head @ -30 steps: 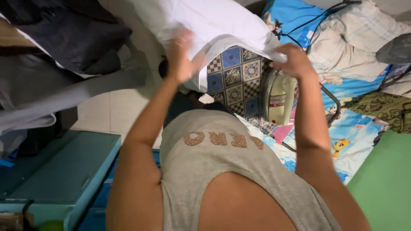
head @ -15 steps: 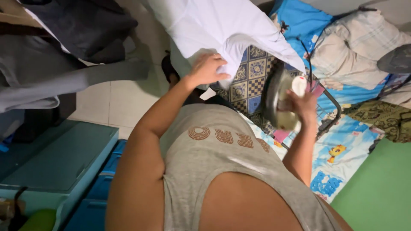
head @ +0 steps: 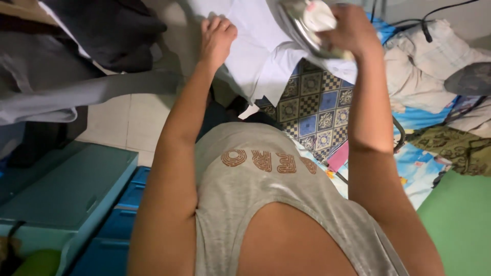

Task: The person is ironing white shirts on an ironing board.

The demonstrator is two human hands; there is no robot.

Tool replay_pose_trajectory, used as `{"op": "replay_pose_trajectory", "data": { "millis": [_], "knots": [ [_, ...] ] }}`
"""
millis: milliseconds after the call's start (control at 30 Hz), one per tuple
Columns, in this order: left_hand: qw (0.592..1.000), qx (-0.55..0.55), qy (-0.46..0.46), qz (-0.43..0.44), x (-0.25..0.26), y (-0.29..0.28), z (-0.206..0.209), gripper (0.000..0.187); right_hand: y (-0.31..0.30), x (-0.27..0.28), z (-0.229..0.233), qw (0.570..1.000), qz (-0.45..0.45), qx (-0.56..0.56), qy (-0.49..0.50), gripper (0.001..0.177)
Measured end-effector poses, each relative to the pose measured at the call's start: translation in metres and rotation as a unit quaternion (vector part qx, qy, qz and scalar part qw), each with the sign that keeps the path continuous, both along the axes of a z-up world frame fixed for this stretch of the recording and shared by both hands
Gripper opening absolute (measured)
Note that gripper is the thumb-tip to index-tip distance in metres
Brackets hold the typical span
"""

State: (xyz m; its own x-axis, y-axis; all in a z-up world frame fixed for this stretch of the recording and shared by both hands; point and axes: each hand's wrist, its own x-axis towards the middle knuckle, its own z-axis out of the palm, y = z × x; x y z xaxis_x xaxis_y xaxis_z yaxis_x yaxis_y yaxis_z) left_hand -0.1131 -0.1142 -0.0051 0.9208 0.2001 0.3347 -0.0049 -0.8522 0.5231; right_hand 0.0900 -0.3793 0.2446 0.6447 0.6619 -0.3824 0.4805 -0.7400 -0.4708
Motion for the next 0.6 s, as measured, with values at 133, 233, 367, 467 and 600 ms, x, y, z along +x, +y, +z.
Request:
{"op": "replay_pose_trajectory", "data": {
  "millis": [133,233,367,467,600],
  "knots": [
    [0.997,0.075,0.035,-0.003,-0.006,-0.001,0.003,0.029,0.031,0.054,-0.087,0.978,0.177,0.034,-0.103,0.046],
    [0.994,0.106,0.033,0.022,-0.025,-0.009,0.006,0.044,0.044,0.054,-0.09,0.992,0.105,-0.075,-0.017,0.046],
    [1.0,-0.002,0.013,0.017,-0.03,-0.008,0.025,0.018,0.059,0.035,-0.114,0.971,0.136,-0.053,-0.189,0.045],
    [0.995,-0.083,0.033,0.037,-0.024,-0.006,0.024,0.006,0.083,0.014,-0.127,0.961,0.045,0.027,-0.271,0.041],
    [0.976,-0.144,0.041,0.16,-0.012,0.009,0.019,0.007,0.106,0.015,-0.151,0.944,0.019,0.022,-0.329,0.027]
  ]
}}
